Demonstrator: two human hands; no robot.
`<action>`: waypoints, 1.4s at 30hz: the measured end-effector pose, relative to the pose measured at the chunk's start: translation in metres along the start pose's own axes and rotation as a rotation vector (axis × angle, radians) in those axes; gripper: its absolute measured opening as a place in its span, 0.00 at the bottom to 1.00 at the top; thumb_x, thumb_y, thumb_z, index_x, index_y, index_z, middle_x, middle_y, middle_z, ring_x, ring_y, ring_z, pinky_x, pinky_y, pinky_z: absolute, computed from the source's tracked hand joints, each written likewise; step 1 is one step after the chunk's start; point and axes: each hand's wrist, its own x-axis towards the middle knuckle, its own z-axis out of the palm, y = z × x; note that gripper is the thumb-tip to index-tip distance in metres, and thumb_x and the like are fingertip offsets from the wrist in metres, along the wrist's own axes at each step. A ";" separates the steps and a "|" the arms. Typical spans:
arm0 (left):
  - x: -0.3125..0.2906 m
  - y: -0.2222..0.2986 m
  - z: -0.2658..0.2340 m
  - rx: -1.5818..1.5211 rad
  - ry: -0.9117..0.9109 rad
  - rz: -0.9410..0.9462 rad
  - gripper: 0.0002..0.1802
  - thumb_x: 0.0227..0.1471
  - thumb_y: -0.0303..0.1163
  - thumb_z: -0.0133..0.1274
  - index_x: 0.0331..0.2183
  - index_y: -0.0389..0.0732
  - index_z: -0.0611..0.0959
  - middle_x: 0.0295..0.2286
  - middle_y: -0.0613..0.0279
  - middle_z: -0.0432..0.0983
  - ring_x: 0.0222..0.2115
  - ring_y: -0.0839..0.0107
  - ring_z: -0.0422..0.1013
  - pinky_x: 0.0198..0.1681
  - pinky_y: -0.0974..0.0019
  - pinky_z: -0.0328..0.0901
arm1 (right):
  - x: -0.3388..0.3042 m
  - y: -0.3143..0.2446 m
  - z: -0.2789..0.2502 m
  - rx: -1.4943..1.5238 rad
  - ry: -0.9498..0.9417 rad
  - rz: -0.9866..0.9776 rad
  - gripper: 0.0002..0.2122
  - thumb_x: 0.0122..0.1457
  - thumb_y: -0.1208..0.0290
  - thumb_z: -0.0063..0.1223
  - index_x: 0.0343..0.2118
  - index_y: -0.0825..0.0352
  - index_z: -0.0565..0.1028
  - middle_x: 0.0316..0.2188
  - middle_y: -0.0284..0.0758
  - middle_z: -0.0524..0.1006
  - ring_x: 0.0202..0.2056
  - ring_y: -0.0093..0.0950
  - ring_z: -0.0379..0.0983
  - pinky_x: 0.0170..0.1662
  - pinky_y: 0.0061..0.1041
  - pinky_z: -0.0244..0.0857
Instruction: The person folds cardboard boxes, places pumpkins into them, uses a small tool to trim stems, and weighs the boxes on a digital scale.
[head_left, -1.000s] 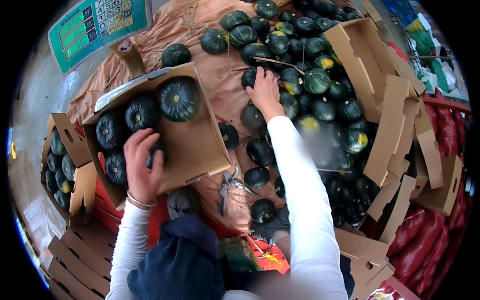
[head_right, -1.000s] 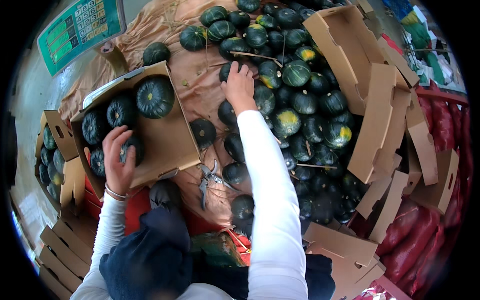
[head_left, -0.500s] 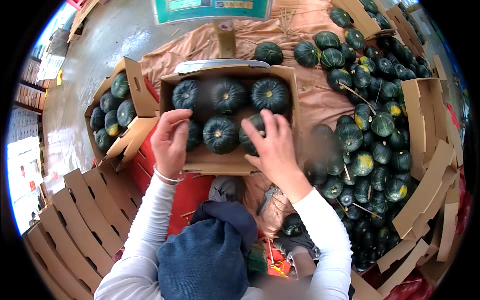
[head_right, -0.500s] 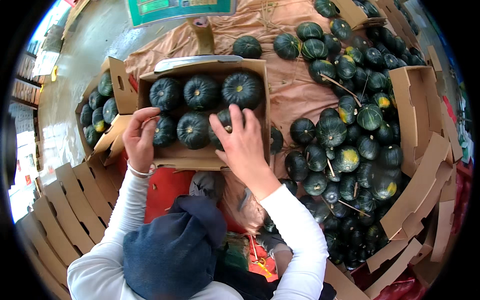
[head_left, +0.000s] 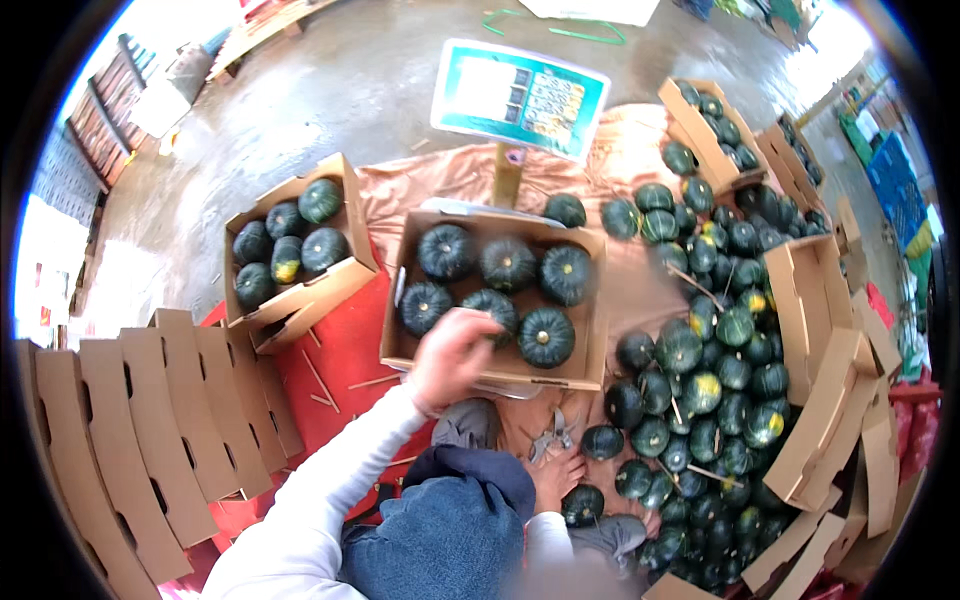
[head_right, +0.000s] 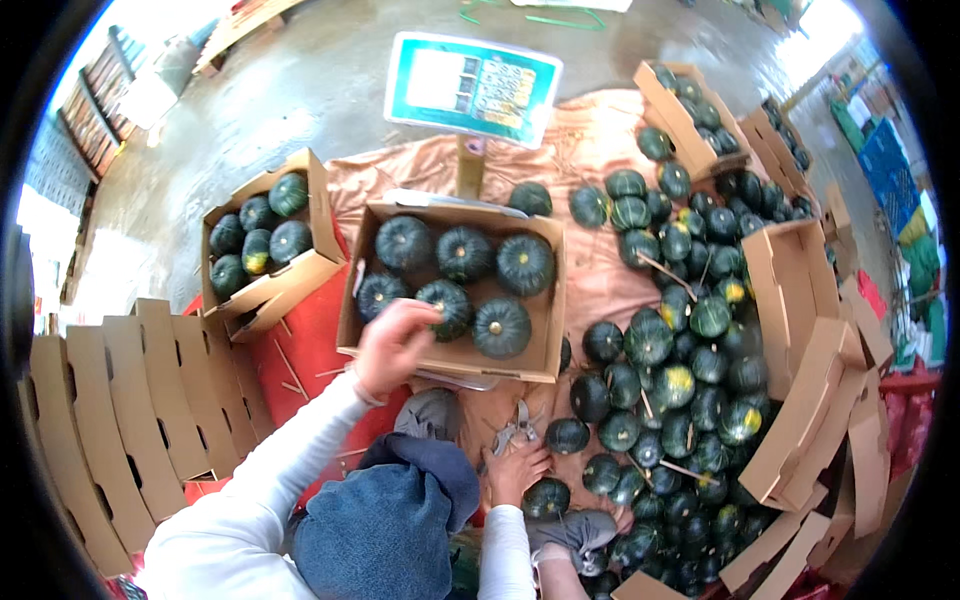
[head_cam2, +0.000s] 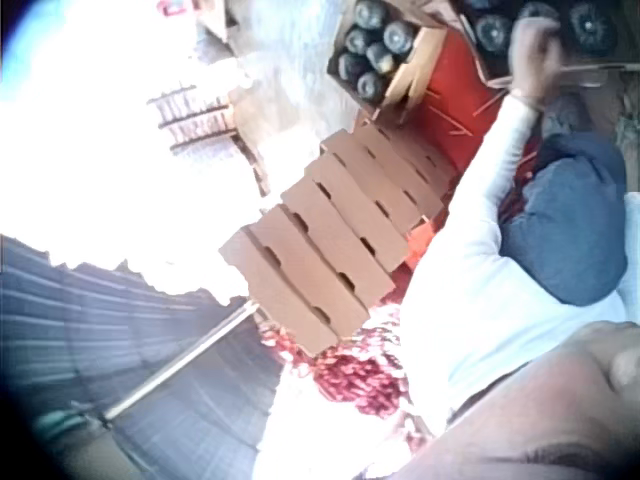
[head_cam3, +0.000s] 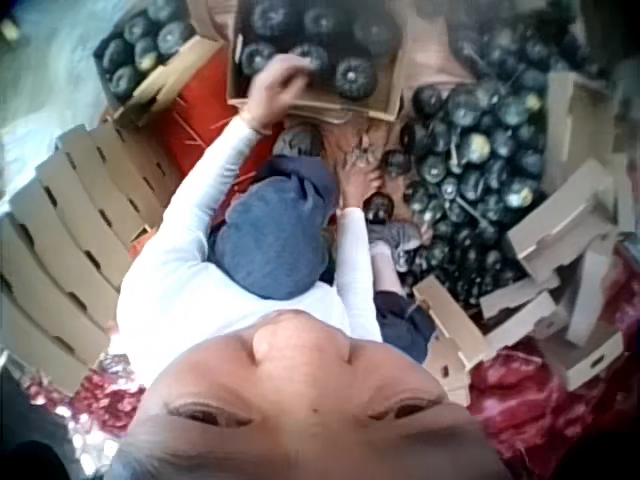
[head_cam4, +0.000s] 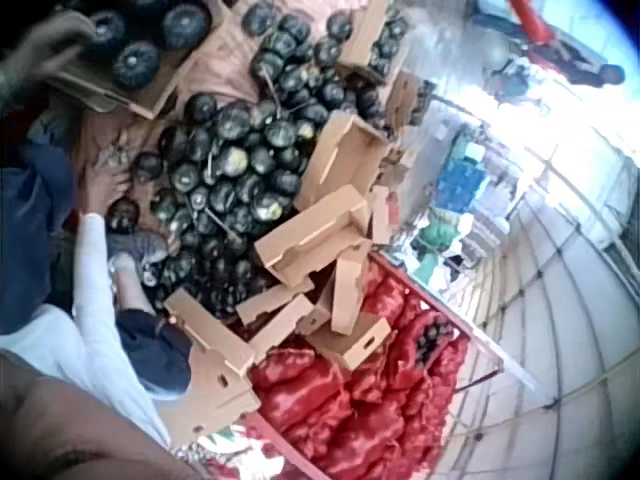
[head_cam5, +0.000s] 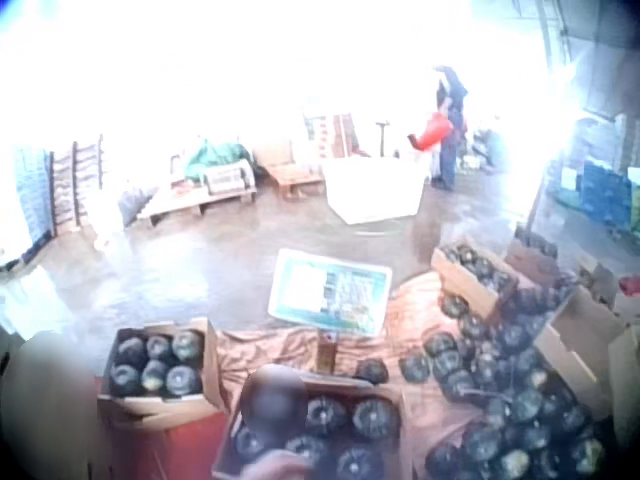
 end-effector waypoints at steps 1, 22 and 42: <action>0.010 0.002 0.014 -0.024 -0.084 0.021 0.14 0.42 0.21 0.52 0.36 0.37 0.78 0.37 0.52 0.73 0.40 0.54 0.70 0.45 0.59 0.66 | 0.004 -0.007 -0.011 0.025 -0.086 0.040 0.52 0.33 0.49 0.68 0.58 0.71 0.52 0.52 0.58 0.59 0.53 0.54 0.56 0.54 0.46 0.54; 0.043 -0.054 0.075 0.199 -0.177 0.134 0.03 0.45 0.27 0.56 0.27 0.41 0.81 0.25 0.59 0.73 0.30 0.57 0.71 0.33 0.60 0.67 | 0.103 -0.064 -0.224 -0.397 0.068 -0.874 0.33 0.46 0.74 0.55 0.58 0.54 0.62 0.32 0.40 0.68 0.32 0.40 0.67 0.35 0.37 0.61; 0.093 -0.070 0.086 0.114 -0.307 -0.343 0.08 0.44 0.27 0.56 0.30 0.35 0.83 0.25 0.57 0.79 0.25 0.69 0.74 0.33 0.69 0.69 | 0.096 -0.116 -0.203 -0.256 -0.149 -0.745 0.19 0.51 0.74 0.49 0.46 0.75 0.67 0.26 0.46 0.78 0.31 0.40 0.78 0.31 0.34 0.73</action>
